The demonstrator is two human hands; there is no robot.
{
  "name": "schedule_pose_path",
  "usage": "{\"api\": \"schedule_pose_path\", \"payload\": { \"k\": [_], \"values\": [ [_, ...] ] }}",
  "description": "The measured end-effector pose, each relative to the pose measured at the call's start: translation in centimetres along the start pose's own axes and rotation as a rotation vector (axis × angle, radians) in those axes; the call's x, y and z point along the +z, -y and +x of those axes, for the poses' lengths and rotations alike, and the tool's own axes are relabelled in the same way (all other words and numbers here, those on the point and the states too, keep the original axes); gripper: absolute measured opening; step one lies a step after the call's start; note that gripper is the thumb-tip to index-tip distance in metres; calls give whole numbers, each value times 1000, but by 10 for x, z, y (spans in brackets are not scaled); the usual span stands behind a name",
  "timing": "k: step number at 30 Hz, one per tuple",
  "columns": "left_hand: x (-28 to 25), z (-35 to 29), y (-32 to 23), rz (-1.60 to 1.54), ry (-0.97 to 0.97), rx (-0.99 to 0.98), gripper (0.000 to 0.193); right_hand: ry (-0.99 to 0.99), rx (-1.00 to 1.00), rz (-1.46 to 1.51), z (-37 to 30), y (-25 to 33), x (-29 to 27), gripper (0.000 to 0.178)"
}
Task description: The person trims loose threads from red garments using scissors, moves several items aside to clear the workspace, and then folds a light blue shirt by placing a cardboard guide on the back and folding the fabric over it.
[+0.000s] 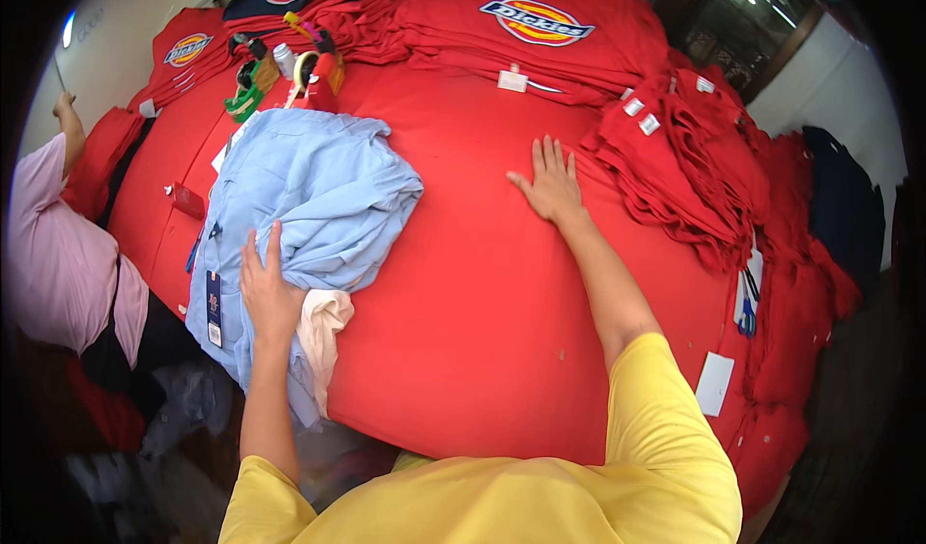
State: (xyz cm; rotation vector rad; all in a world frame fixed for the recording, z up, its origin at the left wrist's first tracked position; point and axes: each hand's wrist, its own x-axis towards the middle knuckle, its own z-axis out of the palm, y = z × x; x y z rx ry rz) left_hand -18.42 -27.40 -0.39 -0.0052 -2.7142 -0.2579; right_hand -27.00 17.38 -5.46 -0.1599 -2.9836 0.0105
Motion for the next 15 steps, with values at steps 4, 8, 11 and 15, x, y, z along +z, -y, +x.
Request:
{"api": "schedule_pose_path", "payload": {
  "k": [4,8,11,15],
  "values": [
    [11,35,62,-397,83,-161,56,-3,53,35,70,20,8,94],
    [35,50,128,-654,80,-170,43,-70,-306,34,53,109,26,93],
    [48,45,168,-704,64,-250,43,-87,-628,227,-33,181,0,81],
    [72,54,233,-793,144,-194,34,254,-1076,592,-188,243,-22,64]
  ]
}}
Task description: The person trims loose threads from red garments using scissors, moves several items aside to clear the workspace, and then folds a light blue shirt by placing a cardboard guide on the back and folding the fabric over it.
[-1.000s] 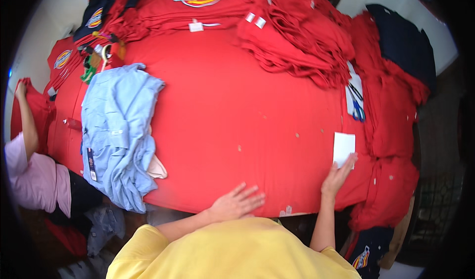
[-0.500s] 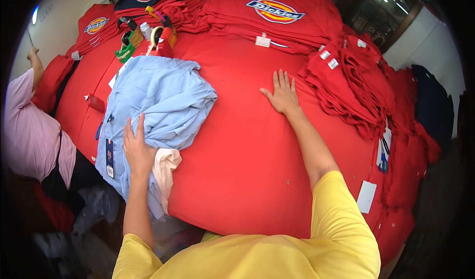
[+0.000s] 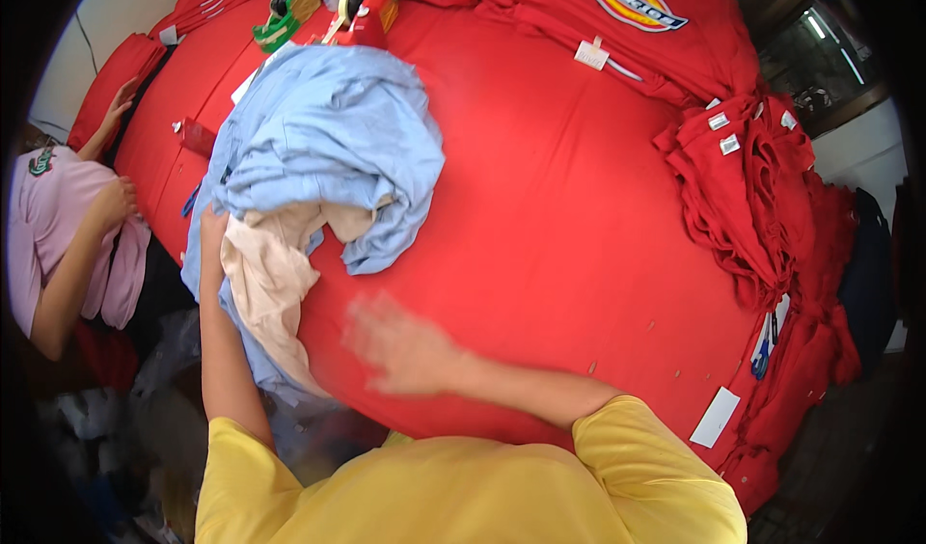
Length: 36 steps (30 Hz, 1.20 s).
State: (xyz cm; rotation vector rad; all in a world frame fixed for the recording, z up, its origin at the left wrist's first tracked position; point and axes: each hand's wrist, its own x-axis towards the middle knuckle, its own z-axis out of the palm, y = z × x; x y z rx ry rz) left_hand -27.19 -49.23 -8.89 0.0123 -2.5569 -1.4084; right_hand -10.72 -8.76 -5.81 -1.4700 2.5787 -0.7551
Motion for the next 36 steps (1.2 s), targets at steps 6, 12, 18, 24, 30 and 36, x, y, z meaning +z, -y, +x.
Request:
{"api": "schedule_pose_path", "payload": {
  "k": [6,12,18,24,30,36],
  "values": [
    [8,-4,15,-256,36,-62,33,-578,25,-1,19,-56,-80,37],
    [38,21,33,-427,-3,35,33,-508,1040,-396,14,-300,-173,66],
    [52,34,37,-358,0,155,34,-146,674,-1198,94,-254,-13,65],
    [43,12,68,-310,-87,188,36,-22,-117,-227,57,91,72,30],
    [31,7,30,-271,-63,104,40,-357,647,1608,71,5,27,61],
    [35,-76,-143,97,-29,220,51,-925,455,1741,128,-170,-117,85]
  ]
}}
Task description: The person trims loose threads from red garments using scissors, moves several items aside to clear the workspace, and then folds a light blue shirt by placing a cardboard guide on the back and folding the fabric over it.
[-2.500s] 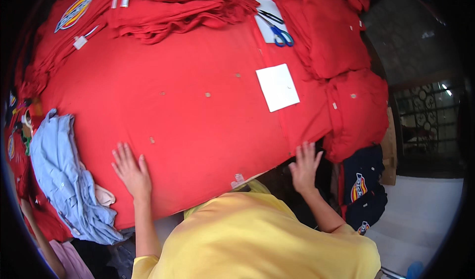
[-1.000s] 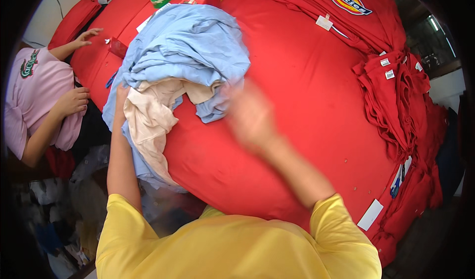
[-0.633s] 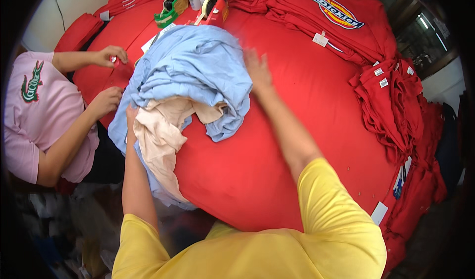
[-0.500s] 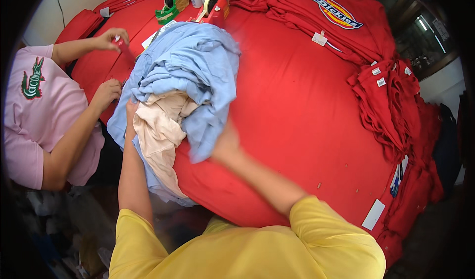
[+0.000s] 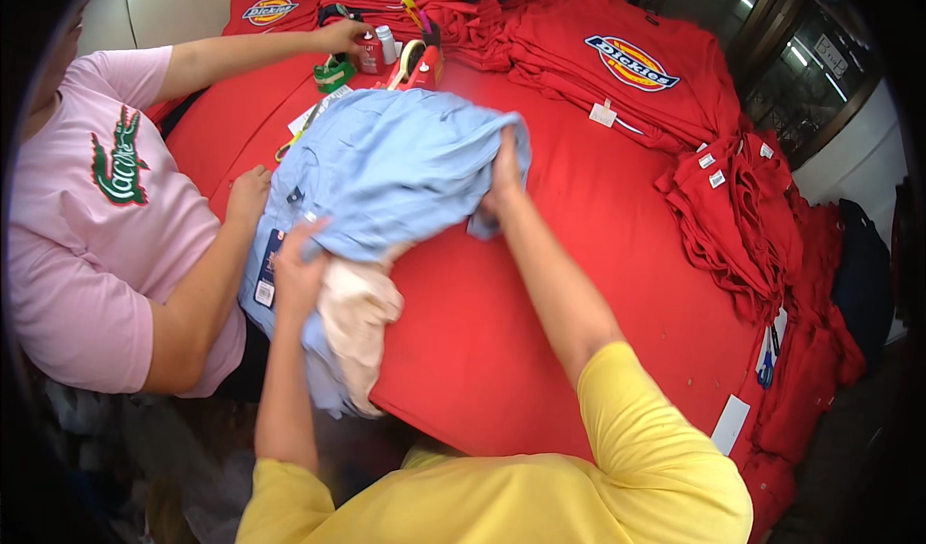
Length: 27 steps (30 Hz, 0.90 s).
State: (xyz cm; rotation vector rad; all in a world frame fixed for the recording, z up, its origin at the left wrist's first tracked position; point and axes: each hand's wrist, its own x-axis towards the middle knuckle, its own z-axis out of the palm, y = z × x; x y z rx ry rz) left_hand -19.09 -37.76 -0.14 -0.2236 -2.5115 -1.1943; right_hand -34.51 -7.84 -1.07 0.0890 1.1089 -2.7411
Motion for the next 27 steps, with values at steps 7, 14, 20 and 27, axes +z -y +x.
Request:
{"api": "schedule_pose_path", "payload": {
  "k": [7,14,20,27],
  "values": [
    [65,-141,-112,559,278,-9,74,-372,-181,-1261,129,119,-118,69],
    [54,-128,-14,528,281,17,60,-979,-260,-2100,38,154,-212,66],
    [72,-91,31,487,103,113,53,-557,-255,-2356,-30,55,-160,71],
    [48,-84,31,472,144,152,52,760,-659,-1931,-279,-150,-19,73]
  ]
}}
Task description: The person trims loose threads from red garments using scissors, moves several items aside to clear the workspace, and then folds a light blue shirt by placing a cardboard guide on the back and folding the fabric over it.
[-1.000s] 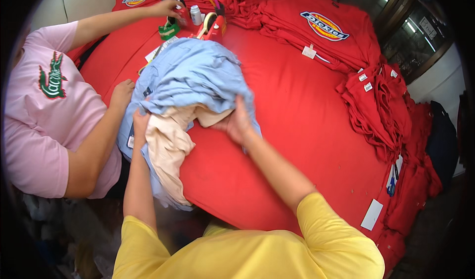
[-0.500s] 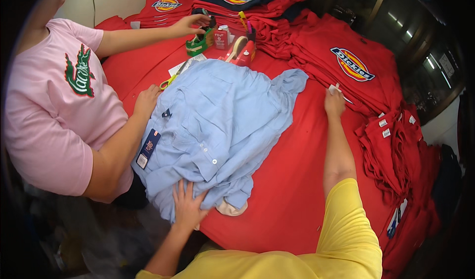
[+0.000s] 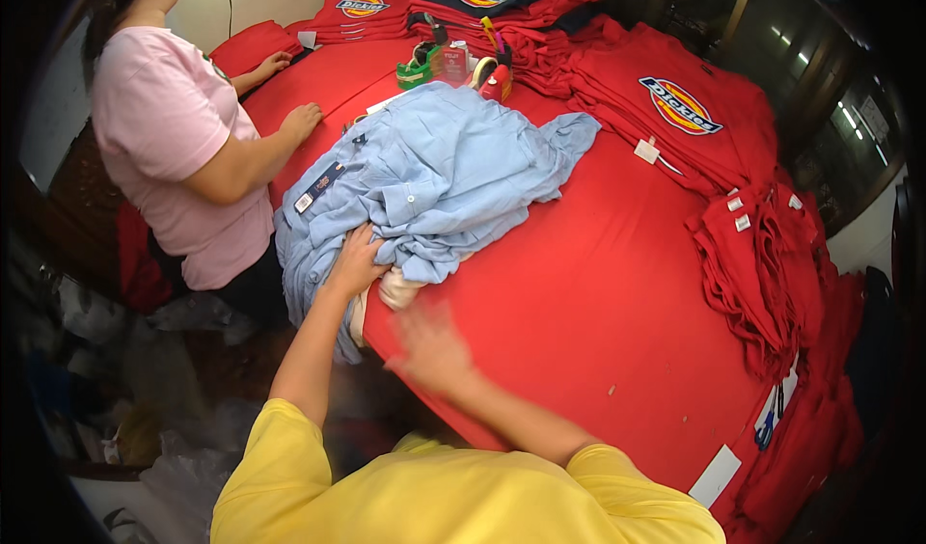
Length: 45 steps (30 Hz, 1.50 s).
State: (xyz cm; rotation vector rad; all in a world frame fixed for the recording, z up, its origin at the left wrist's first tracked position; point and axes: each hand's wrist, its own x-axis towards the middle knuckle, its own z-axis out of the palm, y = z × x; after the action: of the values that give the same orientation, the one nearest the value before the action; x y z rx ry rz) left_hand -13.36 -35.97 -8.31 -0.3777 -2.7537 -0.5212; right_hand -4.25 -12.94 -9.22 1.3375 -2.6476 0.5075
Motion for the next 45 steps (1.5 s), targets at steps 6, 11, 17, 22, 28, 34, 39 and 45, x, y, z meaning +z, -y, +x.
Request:
{"api": "schedule_pose_path", "payload": {
  "k": [6,11,17,22,28,34,39,45],
  "values": [
    [11,-57,-77,180,-103,-230,61,-89,-301,503,-54,54,-22,51],
    [23,-145,-182,135,-5,-139,69,-406,695,-183,-144,-133,-108,50],
    [36,-158,-254,-168,83,80,37,-75,901,-574,-200,-114,-99,70],
    [39,-106,-201,-152,-63,-72,35,3,-28,238,-206,79,-63,57],
    [42,-116,-214,146,10,-103,50,-306,691,-91,-231,-52,-103,58],
    [43,-115,-217,152,23,-95,51,-298,1114,-427,-277,-196,-136,76],
    [39,-111,-223,156,9,-118,50,-312,1091,-497,-228,-257,-137,82],
    [35,-100,-228,120,17,-154,49,-266,926,-479,-174,-358,-152,92]
  ]
}}
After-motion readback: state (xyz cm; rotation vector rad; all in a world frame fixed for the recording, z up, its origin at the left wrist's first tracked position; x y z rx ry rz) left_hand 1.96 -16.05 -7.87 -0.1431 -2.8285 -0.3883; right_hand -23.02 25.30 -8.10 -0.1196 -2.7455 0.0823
